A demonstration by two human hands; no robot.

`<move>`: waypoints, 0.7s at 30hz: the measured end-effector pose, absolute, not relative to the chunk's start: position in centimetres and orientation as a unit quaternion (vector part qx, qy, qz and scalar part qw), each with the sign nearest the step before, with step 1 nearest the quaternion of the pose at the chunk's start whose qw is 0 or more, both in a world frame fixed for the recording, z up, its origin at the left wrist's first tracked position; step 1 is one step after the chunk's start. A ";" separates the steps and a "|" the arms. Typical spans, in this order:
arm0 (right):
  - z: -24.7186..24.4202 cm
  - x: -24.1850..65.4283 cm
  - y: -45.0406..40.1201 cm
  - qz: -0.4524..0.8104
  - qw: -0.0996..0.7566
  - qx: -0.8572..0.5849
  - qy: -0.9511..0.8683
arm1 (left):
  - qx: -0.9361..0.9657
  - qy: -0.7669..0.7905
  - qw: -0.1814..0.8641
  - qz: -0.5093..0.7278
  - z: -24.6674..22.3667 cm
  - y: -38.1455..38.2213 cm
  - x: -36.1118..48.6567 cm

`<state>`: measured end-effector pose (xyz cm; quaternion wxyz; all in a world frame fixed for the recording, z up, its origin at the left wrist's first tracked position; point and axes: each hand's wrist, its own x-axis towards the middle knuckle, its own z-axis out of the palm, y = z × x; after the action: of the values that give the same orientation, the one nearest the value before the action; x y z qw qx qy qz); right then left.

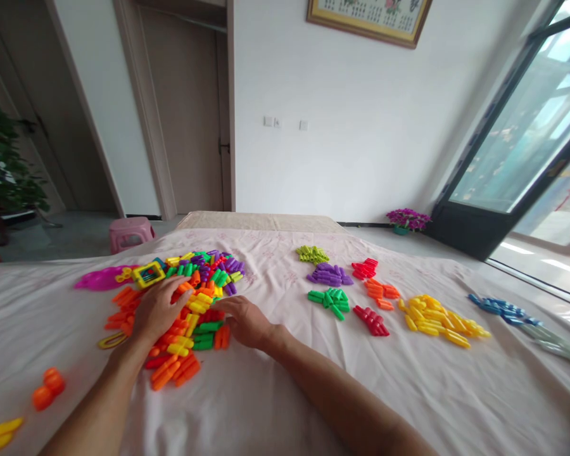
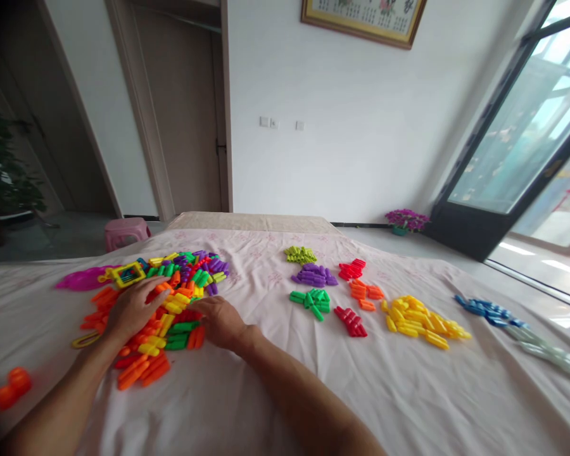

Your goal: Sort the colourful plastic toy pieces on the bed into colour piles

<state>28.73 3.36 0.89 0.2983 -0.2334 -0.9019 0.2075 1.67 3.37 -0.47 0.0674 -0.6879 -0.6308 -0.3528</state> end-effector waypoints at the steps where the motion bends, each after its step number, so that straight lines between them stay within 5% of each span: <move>1: 0.7 28.4 3.4 0.204 0.295 -0.232 -0.904 | -0.688 -0.631 0.068 -0.351 -0.5 3.4 1.6; 13: 0.0 27.7 3.1 0.119 0.270 -0.314 -0.902 | -0.689 -0.645 0.045 -0.327 -1.2 3.8 0.9; 21: 0.0 27.5 2.9 0.219 0.343 -0.418 -0.812 | -0.689 -0.648 0.044 -0.321 -1.7 4.2 0.4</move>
<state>27.55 2.87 0.04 0.3434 -0.4177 -0.8121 0.2192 0.44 4.19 -1.66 0.0441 -0.6893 -0.6482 -0.3206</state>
